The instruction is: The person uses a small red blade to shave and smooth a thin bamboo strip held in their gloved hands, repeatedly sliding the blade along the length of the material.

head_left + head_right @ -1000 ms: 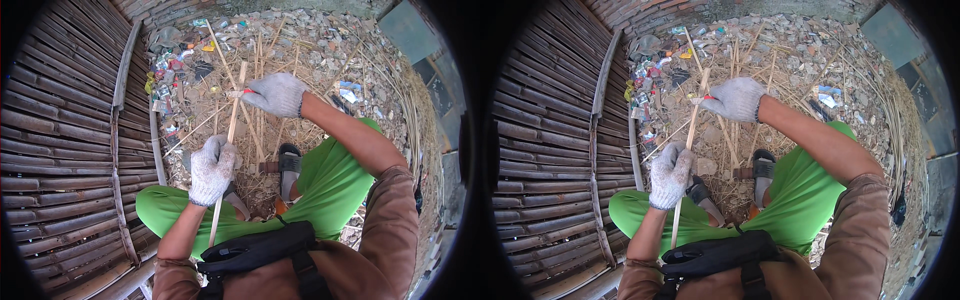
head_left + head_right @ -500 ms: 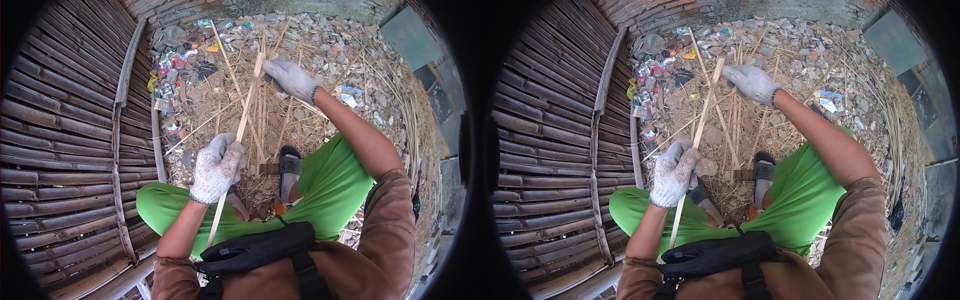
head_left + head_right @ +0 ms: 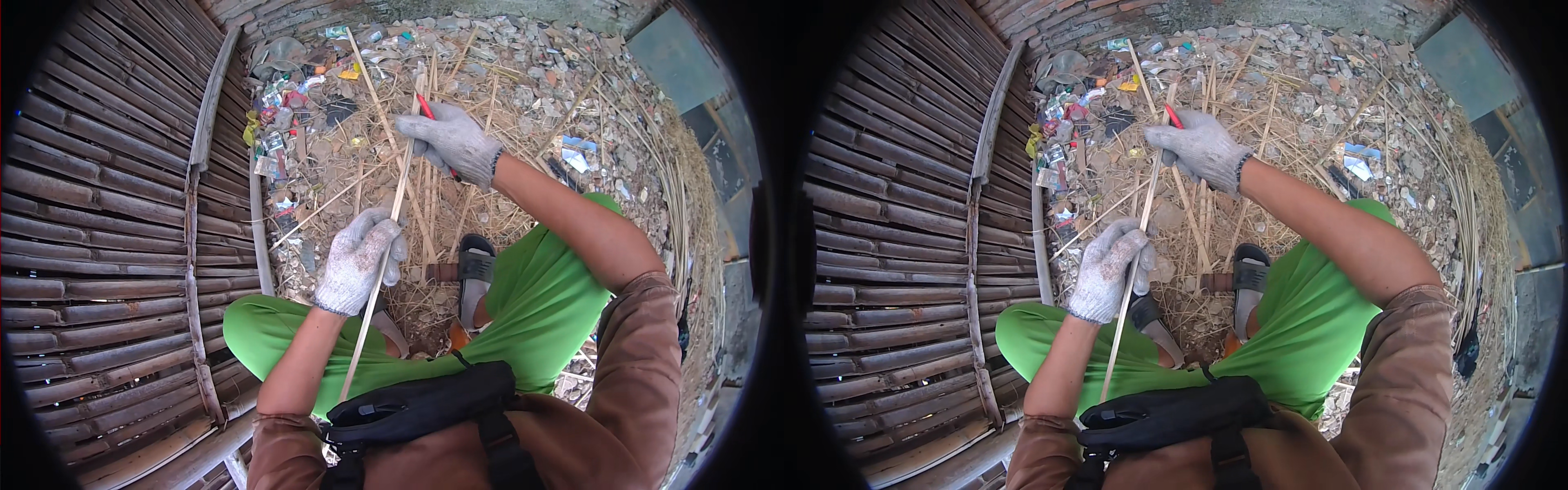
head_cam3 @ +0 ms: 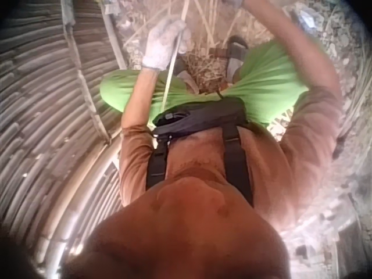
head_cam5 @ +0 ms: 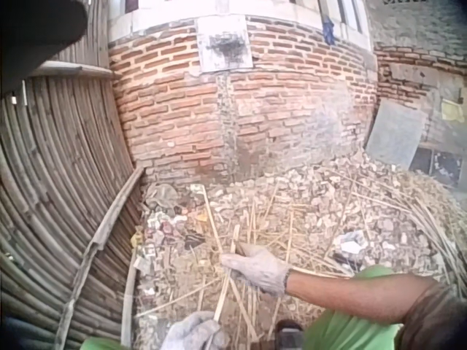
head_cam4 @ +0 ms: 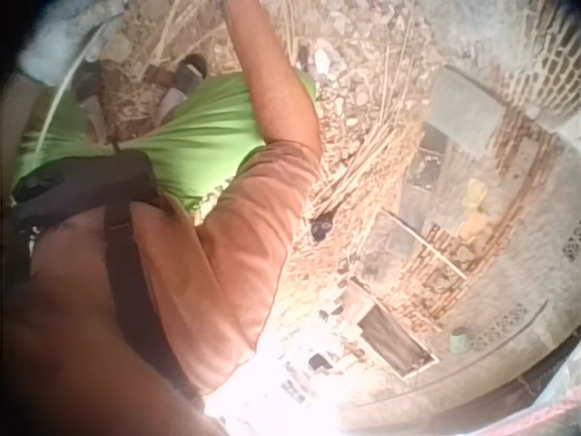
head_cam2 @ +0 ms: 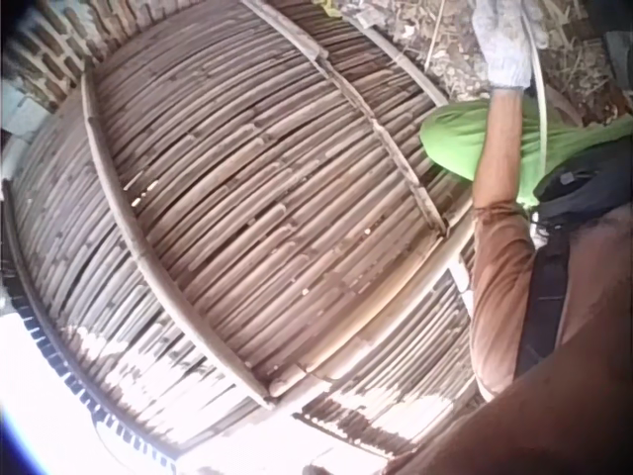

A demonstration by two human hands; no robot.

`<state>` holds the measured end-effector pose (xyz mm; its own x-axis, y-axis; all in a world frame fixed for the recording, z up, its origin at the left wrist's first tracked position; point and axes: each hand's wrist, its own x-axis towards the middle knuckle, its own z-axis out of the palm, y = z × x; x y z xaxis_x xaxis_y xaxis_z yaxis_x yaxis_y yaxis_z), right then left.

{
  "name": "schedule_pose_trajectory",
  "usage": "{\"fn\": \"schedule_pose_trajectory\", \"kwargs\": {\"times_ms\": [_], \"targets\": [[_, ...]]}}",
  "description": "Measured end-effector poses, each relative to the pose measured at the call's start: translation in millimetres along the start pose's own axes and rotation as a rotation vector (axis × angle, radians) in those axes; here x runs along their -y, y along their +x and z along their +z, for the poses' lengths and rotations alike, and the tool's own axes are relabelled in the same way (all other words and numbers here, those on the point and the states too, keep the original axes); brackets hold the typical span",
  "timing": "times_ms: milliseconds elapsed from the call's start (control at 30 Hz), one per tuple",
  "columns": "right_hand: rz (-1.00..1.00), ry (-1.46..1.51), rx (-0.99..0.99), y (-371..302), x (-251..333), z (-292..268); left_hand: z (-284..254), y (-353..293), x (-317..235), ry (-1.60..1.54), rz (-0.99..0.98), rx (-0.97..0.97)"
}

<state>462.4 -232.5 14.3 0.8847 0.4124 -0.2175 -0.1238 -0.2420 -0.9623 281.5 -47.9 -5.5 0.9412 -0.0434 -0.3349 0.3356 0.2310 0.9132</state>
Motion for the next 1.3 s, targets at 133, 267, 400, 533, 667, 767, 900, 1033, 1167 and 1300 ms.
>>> {"fn": "schedule_pose_trajectory", "kwargs": {"times_ms": [133,267,400,533,667,767,900,1033,1167,1300], "targets": [[-0.046,-0.051,-0.018,7.5,11.5,-26.4,3.3,-3.6,-8.5,0.029,-0.056,0.025],[-0.072,-0.053,-0.128,24.3,6.3,-64.8,2.5,-6.9,-7.0,0.004,-0.056,0.114],[-0.208,-0.577,-0.159,16.9,4.5,-59.3,8.3,-6.4,-6.6,0.015,-0.004,0.056],[-0.337,-0.991,-0.037,-11.0,-3.2,-21.0,5.7,-6.1,-11.6,0.04,0.031,-0.049],[-0.361,-1.087,0.1,-26.2,-0.6,-1.4,0.3,-4.2,-8.4,0.079,0.03,-0.063],[-0.443,-1.123,0.078,-23.2,1.8,-7.2,2.2,-4.7,-6.7,0.217,0.067,-0.086],[-0.341,-1.142,0.064,-16.3,14.3,-4.3,2.4,-11.8,-13.0,0.255,0.06,-0.133],[-0.378,-1.139,-0.052,-5.5,15.7,-22.2,12.5,-20.3,-17.9,0.326,0.052,-0.112],[-0.353,-1.126,0.102,-22.9,8.1,-0.8,6.6,-14.0,-11.5,0.354,0.099,-0.12],[-0.488,-1.12,0.017,-5.4,4.0,-18.5,8.9,-18.3,-12.7,0.366,0.119,-0.097]]}}
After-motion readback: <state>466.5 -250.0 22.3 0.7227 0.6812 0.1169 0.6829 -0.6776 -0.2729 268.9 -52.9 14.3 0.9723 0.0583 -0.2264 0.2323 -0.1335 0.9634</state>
